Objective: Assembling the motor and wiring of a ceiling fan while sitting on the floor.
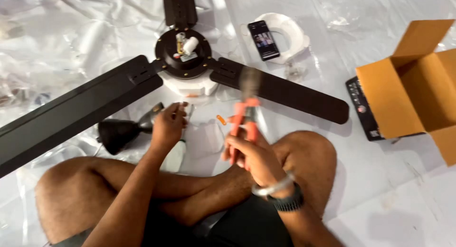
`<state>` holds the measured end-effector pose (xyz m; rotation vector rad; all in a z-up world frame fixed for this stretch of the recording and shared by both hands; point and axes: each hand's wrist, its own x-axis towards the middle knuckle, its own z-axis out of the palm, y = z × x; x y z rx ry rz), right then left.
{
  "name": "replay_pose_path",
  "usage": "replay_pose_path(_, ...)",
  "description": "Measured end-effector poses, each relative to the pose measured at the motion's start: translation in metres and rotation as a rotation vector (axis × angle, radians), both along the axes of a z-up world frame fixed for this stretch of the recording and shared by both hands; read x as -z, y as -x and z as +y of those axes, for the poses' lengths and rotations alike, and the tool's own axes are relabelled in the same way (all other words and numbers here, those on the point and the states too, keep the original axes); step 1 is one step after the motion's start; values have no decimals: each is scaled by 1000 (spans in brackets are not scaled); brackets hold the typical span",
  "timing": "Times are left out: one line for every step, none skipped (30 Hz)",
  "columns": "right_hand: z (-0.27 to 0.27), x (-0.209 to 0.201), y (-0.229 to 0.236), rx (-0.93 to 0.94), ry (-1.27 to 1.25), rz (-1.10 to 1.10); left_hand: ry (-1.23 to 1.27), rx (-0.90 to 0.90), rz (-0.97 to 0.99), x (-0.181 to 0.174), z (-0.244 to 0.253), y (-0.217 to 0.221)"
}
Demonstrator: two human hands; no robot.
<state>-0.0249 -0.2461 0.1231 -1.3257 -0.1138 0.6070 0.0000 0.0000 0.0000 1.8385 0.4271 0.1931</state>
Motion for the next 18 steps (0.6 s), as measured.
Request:
replay_pose_path(13,-3,-5,-13,-7,9,-7,-13,9,3,0,-2)
replay_pose_path(26,-6,-11,-104,159,35,27,22,24,7,0,-4)
replay_pose_path(39,-8,-15,-201,328,59,65,54,39,13,1,-5)
replay_pose_path(40,10,-20,-218,323,66,61,38,49,14,0,-5)
replay_pose_path(40,27,-25,-275,379,77,82,45,23,15,-1,-7)
replay_pose_path(41,44,-30,-332,434,88,103,51,-3,16,-2,-9)
replay_pose_path(39,59,-29,-341,435,92,105,44,3,9,-3,-8)
replay_pose_path(36,73,-28,-328,534,51,89,24,18,2,-5,-8)
replay_pose_path(31,87,-27,-310,637,13,77,11,36,-4,-10,-8)
replay_pose_path(36,80,-24,-312,641,21,82,10,43,-4,-10,-6)
replay_pose_path(39,73,-21,-314,656,24,25,22,30,-4,-13,-5)
replay_pose_path(42,66,-17,-316,670,27,-33,34,16,-4,-15,-3)
replay_pose_path(45,65,-17,-313,675,35,-27,40,21,1,-16,-3)
replay_pose_path(47,64,-16,-326,744,-15,-117,28,-89,4,-17,-3)
replay_pose_path(51,63,-16,-343,810,-67,-209,13,-201,8,-18,-2)
replay_pose_path(50,66,-17,-344,813,-61,-205,14,-196,5,-19,-2)
replay_pose_path(50,70,-19,-358,848,-130,-200,-8,-213,2,-19,-1)
replay_pose_path(50,73,-20,-372,882,-200,-195,-31,-229,-1,-19,0)
